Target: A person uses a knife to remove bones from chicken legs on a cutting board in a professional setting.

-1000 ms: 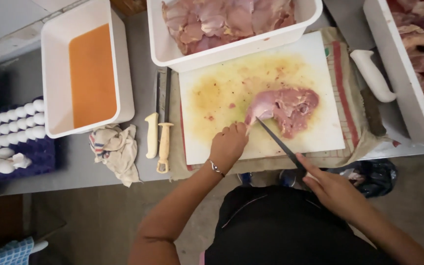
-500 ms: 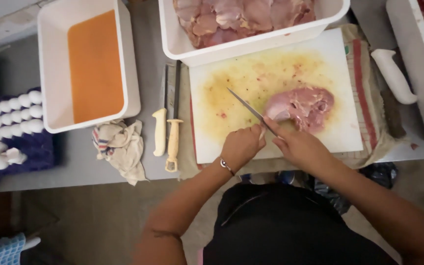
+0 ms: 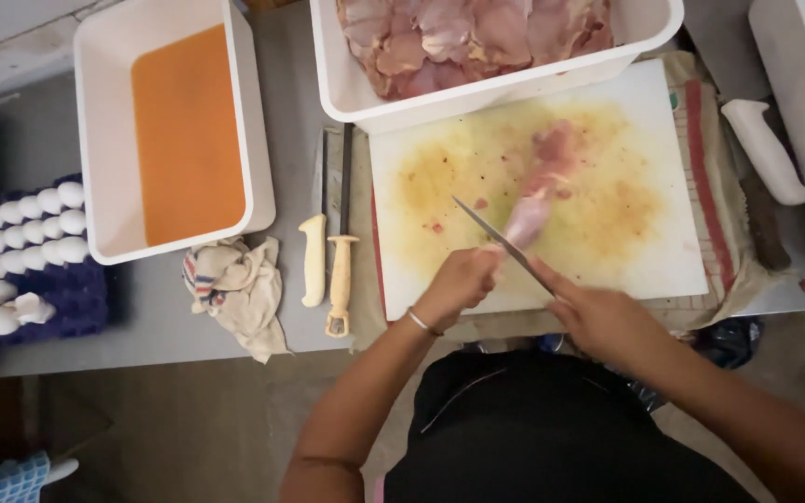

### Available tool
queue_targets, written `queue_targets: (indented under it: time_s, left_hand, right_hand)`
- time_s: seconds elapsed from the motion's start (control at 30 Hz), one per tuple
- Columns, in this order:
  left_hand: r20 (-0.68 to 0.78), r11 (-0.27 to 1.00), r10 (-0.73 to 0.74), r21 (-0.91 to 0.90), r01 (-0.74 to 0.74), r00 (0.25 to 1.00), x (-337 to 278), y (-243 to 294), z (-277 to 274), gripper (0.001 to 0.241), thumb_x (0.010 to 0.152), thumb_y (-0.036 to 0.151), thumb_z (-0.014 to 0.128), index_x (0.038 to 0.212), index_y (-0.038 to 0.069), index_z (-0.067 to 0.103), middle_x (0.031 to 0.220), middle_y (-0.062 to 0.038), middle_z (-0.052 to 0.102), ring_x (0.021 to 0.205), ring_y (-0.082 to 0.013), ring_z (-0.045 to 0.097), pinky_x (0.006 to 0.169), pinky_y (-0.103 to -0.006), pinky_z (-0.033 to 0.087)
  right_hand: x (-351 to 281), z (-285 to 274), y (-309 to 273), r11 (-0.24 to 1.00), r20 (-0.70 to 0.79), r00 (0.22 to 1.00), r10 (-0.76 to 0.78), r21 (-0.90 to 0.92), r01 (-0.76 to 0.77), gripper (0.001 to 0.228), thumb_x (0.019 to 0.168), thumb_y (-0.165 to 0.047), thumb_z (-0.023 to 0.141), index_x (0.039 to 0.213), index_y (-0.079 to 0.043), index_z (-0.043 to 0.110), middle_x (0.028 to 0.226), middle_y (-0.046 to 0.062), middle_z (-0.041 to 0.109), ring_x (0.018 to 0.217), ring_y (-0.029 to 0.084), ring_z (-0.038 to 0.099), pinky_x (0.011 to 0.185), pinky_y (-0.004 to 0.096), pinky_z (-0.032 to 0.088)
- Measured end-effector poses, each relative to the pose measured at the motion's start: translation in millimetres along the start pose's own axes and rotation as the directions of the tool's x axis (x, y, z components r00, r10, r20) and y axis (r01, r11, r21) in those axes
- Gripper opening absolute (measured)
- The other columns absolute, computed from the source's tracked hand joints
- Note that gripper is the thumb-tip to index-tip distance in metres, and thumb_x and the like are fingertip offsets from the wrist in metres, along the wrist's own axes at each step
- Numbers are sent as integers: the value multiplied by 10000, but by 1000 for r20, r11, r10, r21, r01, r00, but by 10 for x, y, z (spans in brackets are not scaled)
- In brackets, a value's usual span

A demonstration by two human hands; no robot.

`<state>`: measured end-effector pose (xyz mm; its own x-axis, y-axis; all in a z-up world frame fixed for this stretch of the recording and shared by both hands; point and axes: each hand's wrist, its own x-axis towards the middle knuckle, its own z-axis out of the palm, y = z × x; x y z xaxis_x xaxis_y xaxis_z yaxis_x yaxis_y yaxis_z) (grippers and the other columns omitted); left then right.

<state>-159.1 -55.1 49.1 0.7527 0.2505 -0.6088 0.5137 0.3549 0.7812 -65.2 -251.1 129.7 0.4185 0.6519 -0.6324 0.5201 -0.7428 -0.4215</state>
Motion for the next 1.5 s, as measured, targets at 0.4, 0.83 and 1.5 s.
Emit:
queue_targets:
  time_s: [0.4,0.83,1.5]
  left_hand:
    - [300,-417,769,905,86,564,91,-520,-257,248,971,363,437,799,188,479,624,38,469,542,-172,613,480,-295,536]
    - [41,838,215,505,-206,976,-320,872,-77,387,925,397,528,812,53,667,602,-92,632,572,-239,623,539,-385,523]
    - [256,896,-152,-371,242,955,-61,-326,332,615,965,767,366,817,190,519,603,73,368,454,-38,250,388,-205,136]
  right_hand:
    - [-45,367,154,999,28,1000,5,52,-6,704,1014,-400,427,1648,-495,137,1195,258,729,1164,456,679,1038,540,534]
    - [468,920,381,972,-664,712,-228,-194,130,623,1014,-416,511,1624,-373,392,912,124,716,803,345,745,721,464,609]
    - [-84,477,1255,941,-286,939,192,326,-93,645,944,-387,543,1557,-218,440,692,161,736,696,335,738,730,404,515]
